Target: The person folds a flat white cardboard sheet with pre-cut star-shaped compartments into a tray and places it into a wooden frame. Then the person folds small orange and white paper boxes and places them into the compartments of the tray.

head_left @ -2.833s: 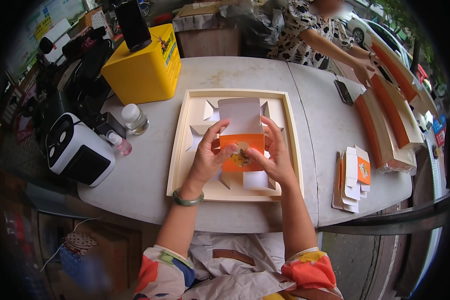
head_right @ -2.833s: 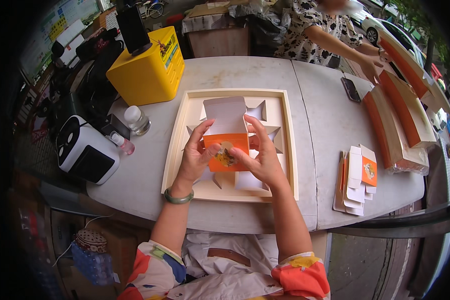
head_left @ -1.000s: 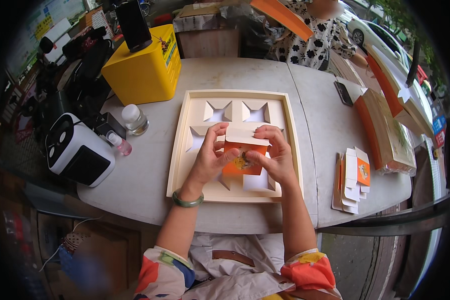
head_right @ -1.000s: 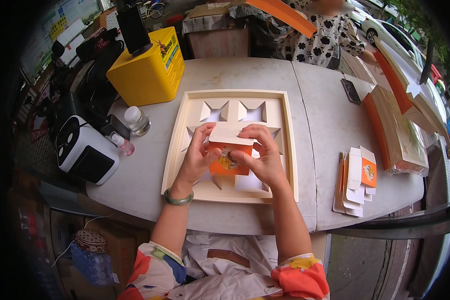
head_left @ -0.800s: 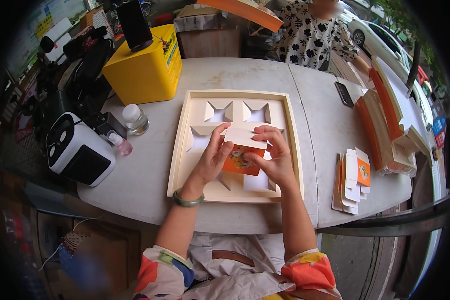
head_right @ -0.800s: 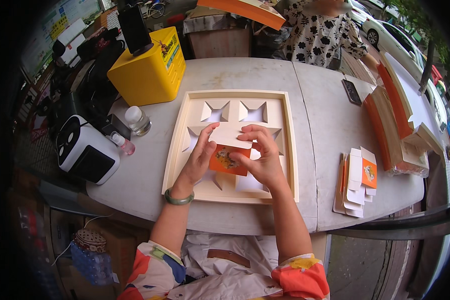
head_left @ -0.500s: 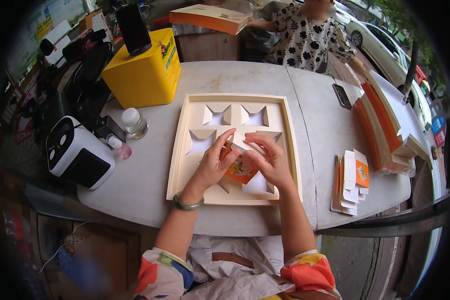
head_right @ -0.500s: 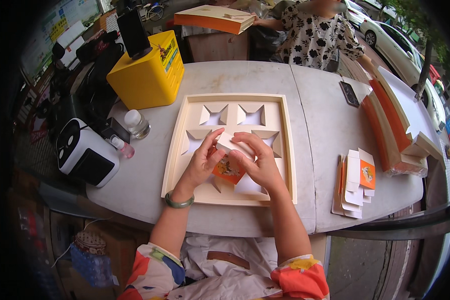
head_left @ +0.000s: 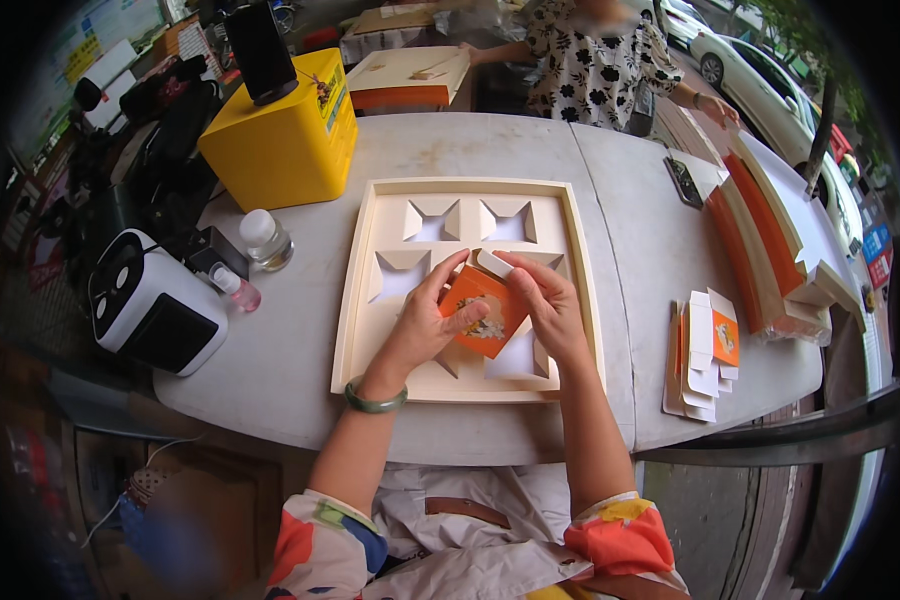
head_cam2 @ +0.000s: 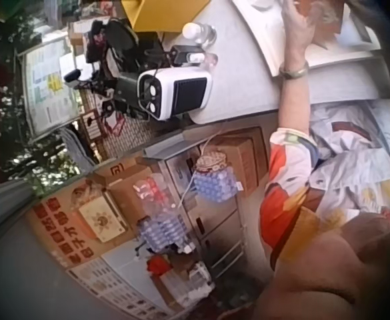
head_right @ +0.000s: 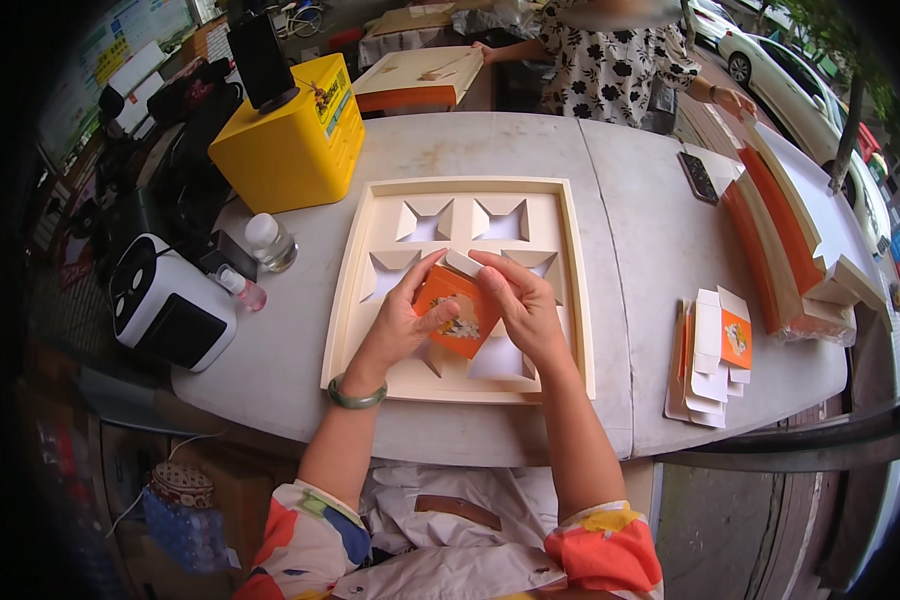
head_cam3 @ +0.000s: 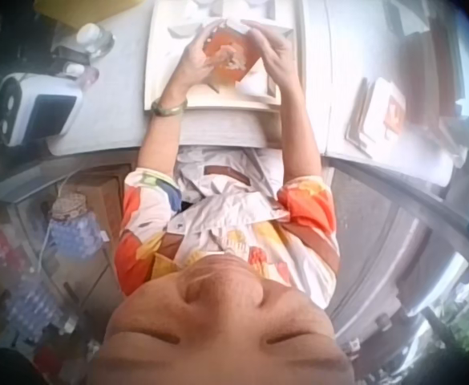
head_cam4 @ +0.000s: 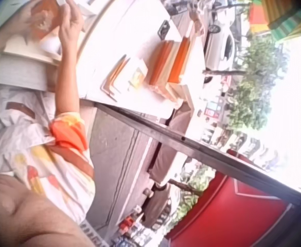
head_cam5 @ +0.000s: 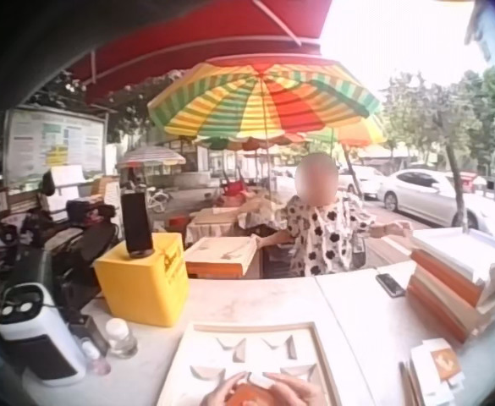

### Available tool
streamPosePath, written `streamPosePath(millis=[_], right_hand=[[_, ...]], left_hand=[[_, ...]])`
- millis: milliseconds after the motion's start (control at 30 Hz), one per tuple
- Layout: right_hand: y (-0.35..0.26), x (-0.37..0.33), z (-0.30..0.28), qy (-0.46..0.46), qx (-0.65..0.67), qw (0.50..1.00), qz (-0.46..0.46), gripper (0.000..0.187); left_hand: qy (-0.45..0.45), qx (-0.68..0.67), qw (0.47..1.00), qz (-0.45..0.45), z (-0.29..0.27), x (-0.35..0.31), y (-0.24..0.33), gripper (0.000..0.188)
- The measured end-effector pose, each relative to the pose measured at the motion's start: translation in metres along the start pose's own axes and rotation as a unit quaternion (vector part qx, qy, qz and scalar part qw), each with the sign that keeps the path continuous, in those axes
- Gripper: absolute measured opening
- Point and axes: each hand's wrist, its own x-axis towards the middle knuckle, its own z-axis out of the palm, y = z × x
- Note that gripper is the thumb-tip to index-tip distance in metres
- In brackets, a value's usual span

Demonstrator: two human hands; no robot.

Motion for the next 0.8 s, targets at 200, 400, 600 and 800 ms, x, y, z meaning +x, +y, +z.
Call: streamPosePath(millis=[200, 400, 600, 800], right_hand=[[0.004, 0.001, -0.005, -0.019, -0.018, 1.0, -0.002, 0.028], [0.002, 0.001, -0.002, -0.037, -0.057, 0.997, -0.046, 0.028], [-0.003, -0.003, 0.005, -0.039, -0.123, 0.988, -0.083, 0.031], [-0.004, -0.001, 0.004, -0.072, -0.19, 0.969, -0.138, 0.033]], left_hand=[[0.025, 0.015, 0.999, 0.026, 0.002, 0.0, -0.004, 0.082], [0.033, 0.036, 0.998, 0.036, 0.002, 0.0, -0.004, 0.08], [0.027, 0.061, 0.998, 0.018, 0.0, 0.0, -0.002, 0.078], [0.042, 0.052, 0.997, 0.034, 0.001, 0.0, -0.005, 0.075]])
